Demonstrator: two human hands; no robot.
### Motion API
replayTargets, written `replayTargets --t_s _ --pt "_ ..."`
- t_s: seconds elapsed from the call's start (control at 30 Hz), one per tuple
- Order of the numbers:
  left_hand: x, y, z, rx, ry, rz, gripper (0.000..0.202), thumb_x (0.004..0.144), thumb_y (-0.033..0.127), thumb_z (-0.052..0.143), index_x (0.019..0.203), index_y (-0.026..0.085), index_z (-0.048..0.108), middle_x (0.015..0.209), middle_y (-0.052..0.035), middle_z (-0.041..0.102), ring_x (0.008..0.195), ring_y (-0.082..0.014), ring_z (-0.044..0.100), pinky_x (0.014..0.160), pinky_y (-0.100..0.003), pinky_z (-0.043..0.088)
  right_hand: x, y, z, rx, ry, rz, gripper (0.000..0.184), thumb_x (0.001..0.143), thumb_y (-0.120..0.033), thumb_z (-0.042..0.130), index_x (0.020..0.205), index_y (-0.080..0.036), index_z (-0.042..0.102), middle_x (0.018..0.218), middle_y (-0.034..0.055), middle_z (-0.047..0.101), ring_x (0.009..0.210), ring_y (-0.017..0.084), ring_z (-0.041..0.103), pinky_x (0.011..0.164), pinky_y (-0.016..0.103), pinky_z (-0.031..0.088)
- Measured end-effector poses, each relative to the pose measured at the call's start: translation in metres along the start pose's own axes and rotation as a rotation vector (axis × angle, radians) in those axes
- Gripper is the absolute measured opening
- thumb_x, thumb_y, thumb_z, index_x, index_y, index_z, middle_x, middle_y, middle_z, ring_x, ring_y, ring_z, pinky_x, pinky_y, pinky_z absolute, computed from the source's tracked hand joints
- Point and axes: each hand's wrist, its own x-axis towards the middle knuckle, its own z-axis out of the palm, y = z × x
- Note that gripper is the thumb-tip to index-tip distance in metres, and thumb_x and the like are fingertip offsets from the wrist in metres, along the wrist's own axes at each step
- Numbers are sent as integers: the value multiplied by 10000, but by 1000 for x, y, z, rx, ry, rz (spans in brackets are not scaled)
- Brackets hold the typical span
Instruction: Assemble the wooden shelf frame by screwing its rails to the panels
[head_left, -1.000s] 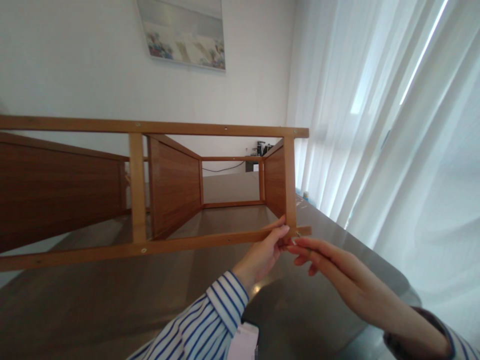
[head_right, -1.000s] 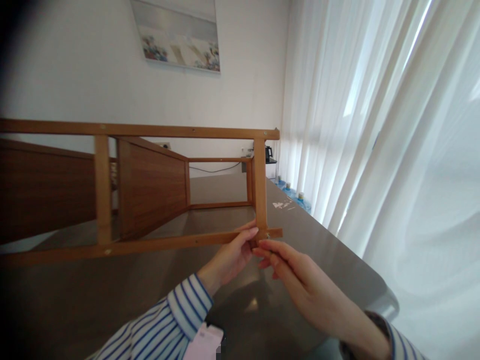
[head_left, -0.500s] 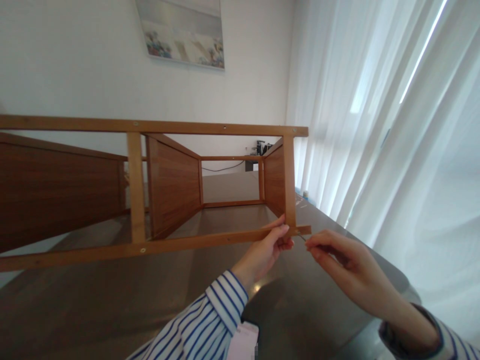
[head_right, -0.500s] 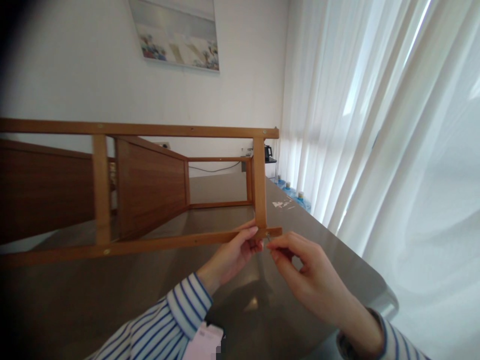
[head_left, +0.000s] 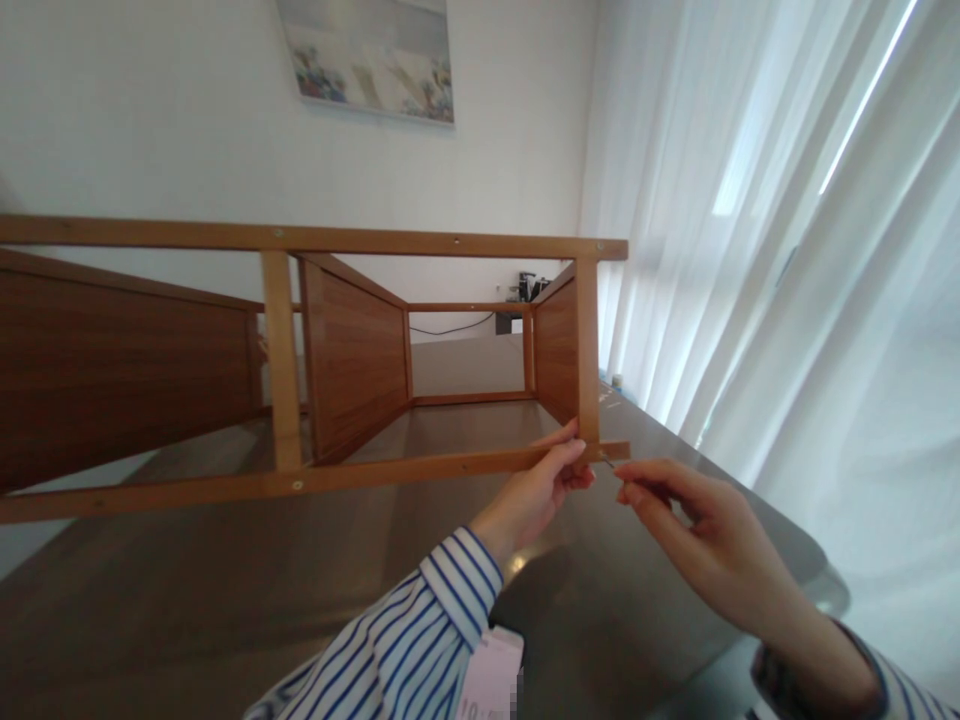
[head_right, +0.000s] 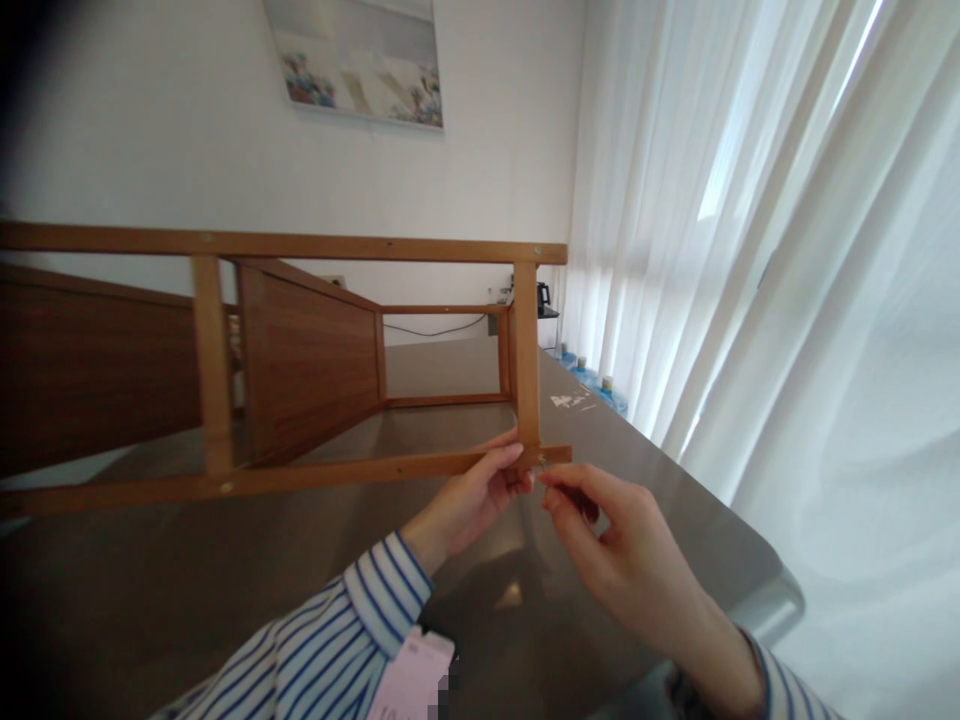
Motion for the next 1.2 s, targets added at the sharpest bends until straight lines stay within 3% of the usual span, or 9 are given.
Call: replayTargets --t_s 0.2,0.4,0.5,0.77,1.07,1.2 --pt "1 -1 0 17 -26 15 328 746 265 682 1059 173 651 840 -24 655 694 -104 561 693 -260 415 13 -7 -13 -65 -156 -53 251 894 -268 493 1091 -262 649 939 9 695 818 132 643 656 221 514" --pt "3 -4 -3 -17 24 3 374 720 258 708 1075 167 634 788 -17 641 695 -117 572 702 -274 418 21 -4 -23 51 -294 -53 278 903 -337 502 1137 -266 634 1087 35 677 1007 165 622 873 294 507" --pt "3 -3 -3 -16 22 0 362 721 252 706 1068 175 638 807 -18 644 703 -117 575 711 -277 423 23 0 -26 64 -324 -52 284 897 -353 513 1139 -260 629 1084 44 675 1001 169 624 847 297 515" --pt "-1 2 2 9 -29 11 297 744 257 688 1030 178 671 824 -21 657 672 -93 555 662 -242 418 21 8 -20 -69 -198 -48 185 854 -401 570 938 -258 653 853 7 652 757 136 585 605 236 468" --pt "-1 1 1 7 -18 16 315 741 262 688 1046 182 672 819 -22 654 678 -99 551 689 -256 412 12 7 -4 -161 -7 -194 141 874 -316 540 804 -214 609 716 1 572 681 128 534 598 249 424" --pt "-1 1 0 11 -23 4 299 750 269 682 1037 189 675 824 -20 653 689 -96 552 718 -261 410 12 2 2 -175 25 -151 177 894 -314 497 801 -201 598 677 0 563 634 125 519 585 258 415"
